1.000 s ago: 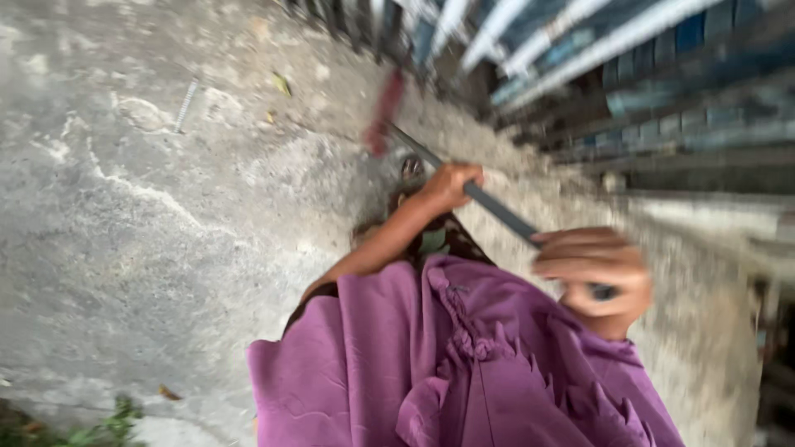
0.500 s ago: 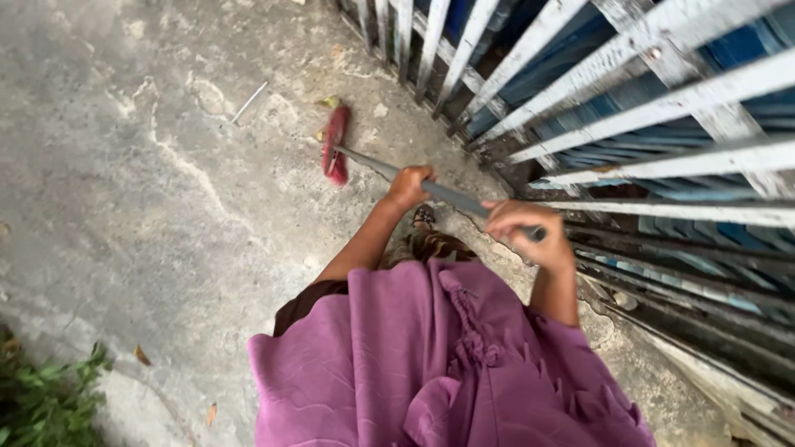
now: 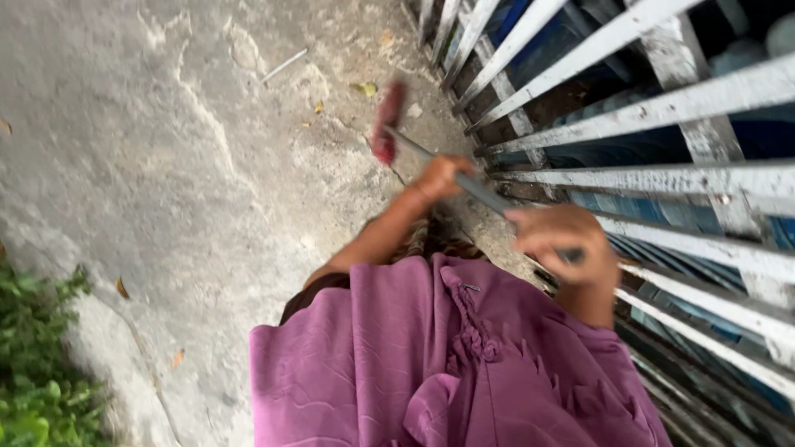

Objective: The person sweeps the concrete outdoor ground using a broom by hand, moving debris and leaves along the edge of a fence and near plants.

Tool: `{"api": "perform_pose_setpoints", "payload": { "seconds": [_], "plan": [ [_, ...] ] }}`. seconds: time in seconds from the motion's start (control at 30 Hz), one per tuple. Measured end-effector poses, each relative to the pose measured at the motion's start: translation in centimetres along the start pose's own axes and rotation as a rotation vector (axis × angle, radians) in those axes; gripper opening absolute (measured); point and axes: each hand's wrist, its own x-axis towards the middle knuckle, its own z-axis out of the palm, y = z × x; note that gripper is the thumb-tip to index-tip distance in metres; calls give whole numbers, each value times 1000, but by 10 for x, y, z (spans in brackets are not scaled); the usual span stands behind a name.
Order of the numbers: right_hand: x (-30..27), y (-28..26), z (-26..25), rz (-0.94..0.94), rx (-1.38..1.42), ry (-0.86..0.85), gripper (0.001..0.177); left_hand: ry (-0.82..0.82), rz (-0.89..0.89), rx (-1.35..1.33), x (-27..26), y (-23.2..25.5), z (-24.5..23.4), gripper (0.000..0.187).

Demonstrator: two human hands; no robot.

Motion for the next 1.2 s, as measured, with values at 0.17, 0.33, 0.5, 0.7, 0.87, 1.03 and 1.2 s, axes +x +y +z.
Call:
{"api": "perform_pose_setpoints", "payload": {
  "seconds": [0.17, 0.33, 0.5, 0.7, 0.87, 1.03, 1.2],
  "plan": [
    [17, 64, 4, 276, -62, 128, 30, 20, -385, 232, -32, -67, -58, 23],
    [44, 50, -22, 303, -126, 169, 32, 240, -336, 288, 3, -38, -88, 33],
    [111, -6, -75, -39, -177, -125, 38, 86, -49, 33, 59, 29, -89, 37],
    [167, 26, -47, 118, -289, -57, 34, -43, -141, -34, 71, -6, -110, 17],
    [189, 106, -40, 317, -145, 30, 35, -129, -234, 83, 51, -90, -185, 18],
    [217, 139, -18, 286, -30, 101, 39, -142, -272, 73, 31, -118, -228, 22],
    [220, 183, -10, 282, 18, 47, 39, -54, -211, 157, 11, -164, -255, 31]
  ]
}}
